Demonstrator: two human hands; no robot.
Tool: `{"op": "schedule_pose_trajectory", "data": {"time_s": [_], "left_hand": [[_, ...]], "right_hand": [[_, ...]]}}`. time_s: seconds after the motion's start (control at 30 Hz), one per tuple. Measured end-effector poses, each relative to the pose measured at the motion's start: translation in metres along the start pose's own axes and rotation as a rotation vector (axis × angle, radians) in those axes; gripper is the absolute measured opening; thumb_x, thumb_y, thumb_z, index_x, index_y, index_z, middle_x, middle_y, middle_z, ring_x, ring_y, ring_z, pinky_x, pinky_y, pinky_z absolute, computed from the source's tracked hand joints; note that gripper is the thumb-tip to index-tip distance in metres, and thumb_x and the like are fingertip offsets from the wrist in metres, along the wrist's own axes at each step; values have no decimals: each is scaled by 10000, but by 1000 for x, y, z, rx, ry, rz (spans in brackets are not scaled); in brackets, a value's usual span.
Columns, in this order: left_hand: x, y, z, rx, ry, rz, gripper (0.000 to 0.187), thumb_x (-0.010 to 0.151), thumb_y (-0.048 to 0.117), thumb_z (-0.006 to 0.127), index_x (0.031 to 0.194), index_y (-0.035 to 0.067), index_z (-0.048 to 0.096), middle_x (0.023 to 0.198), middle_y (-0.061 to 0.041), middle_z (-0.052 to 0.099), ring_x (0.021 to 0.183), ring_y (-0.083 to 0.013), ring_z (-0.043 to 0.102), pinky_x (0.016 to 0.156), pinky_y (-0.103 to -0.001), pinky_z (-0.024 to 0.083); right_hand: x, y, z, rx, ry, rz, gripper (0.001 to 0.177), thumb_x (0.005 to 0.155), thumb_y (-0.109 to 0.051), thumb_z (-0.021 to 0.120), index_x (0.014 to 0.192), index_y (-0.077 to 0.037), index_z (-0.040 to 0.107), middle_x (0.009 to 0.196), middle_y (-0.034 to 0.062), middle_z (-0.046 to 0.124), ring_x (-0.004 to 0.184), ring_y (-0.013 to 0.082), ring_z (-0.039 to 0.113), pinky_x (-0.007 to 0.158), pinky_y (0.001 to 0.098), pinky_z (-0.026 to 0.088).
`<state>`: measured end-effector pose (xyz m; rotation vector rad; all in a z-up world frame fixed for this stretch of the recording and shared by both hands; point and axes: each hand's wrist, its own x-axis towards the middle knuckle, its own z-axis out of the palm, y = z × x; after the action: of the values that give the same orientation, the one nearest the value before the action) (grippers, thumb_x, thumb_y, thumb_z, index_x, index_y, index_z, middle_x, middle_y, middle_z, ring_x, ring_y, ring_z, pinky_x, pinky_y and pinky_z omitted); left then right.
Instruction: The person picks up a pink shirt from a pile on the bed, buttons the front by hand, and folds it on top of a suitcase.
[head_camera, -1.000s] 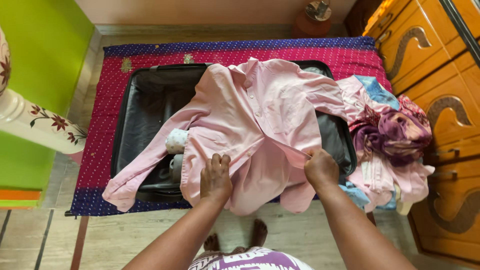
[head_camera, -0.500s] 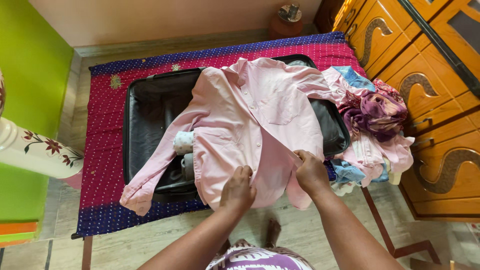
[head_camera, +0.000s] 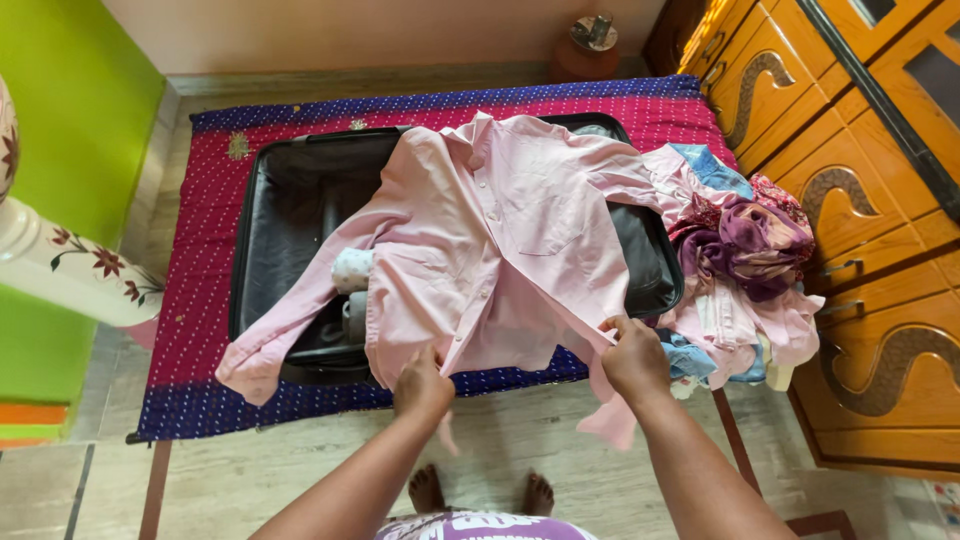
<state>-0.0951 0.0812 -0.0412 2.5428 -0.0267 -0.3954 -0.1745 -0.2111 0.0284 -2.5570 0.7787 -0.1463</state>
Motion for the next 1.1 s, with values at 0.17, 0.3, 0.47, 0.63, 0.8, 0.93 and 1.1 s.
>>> {"op": "schedule_pose_trajectory", "data": {"time_s": [0.17, 0.3, 0.47, 0.63, 0.8, 0.93, 1.1], "left_hand": [[-44, 33, 10, -51, -125, 19, 384, 834, 91, 628, 1204, 173, 568, 1143, -95, 702, 1064, -355, 680, 926, -493, 512], [-72, 63, 34, -26, -232, 133, 394, 883, 93, 558, 1266, 181, 573, 1211, -112, 684, 1106, -344, 677, 966, -486, 503], [-64, 42, 80, 229, -502, 235, 464, 922, 260, 657, 1372, 210, 556, 1366, -117, 573, 1242, -353, 579, 1026, -480, 462], [-33, 29, 85, 146, -451, 255, 529, 838, 337, 747, 1333, 182, 638, 1311, -114, 660, 1213, -297, 631, 1016, -408, 506], [-14, 58, 56, -114, -346, 74, 392, 877, 332, 669, 1241, 192, 702, 1153, -47, 762, 1008, -230, 757, 926, -364, 569], [17, 79, 38, -260, -185, 97, 313, 903, 308, 652, 1154, 150, 749, 1141, -69, 774, 1043, -220, 742, 912, -351, 568], [73, 94, 41, -241, -106, 123, 260, 894, 240, 637, 1102, 142, 759, 1128, -90, 755, 1065, -271, 709, 929, -389, 544]], "right_hand": [[13, 28, 8, 202, -371, 14, 386, 845, -72, 610, 1205, -174, 708, 977, 133, 780, 831, 276, 756, 749, 374, 556], [-7, 25, 42, 329, -603, -67, 400, 878, -97, 632, 1273, -142, 669, 1000, 133, 771, 891, 283, 735, 754, 366, 557], [-27, 42, 60, 11, -873, -387, 556, 814, -72, 683, 1361, -147, 617, 1120, 113, 719, 996, 254, 707, 858, 342, 548], [-6, 69, 53, 60, -928, -415, 455, 892, -154, 655, 1347, -137, 642, 1130, 114, 751, 1005, 216, 725, 882, 323, 567], [31, 51, 30, 130, -802, -248, 381, 907, -179, 644, 1283, -148, 698, 1030, 75, 775, 882, 153, 713, 775, 301, 568], [49, 30, 40, 290, -736, -188, 339, 905, -143, 650, 1231, -106, 734, 960, 55, 782, 788, 130, 665, 703, 295, 540], [75, 15, 69, 458, -713, -95, 320, 891, -81, 636, 1194, -67, 738, 964, 50, 786, 806, 116, 683, 735, 278, 555]]}}
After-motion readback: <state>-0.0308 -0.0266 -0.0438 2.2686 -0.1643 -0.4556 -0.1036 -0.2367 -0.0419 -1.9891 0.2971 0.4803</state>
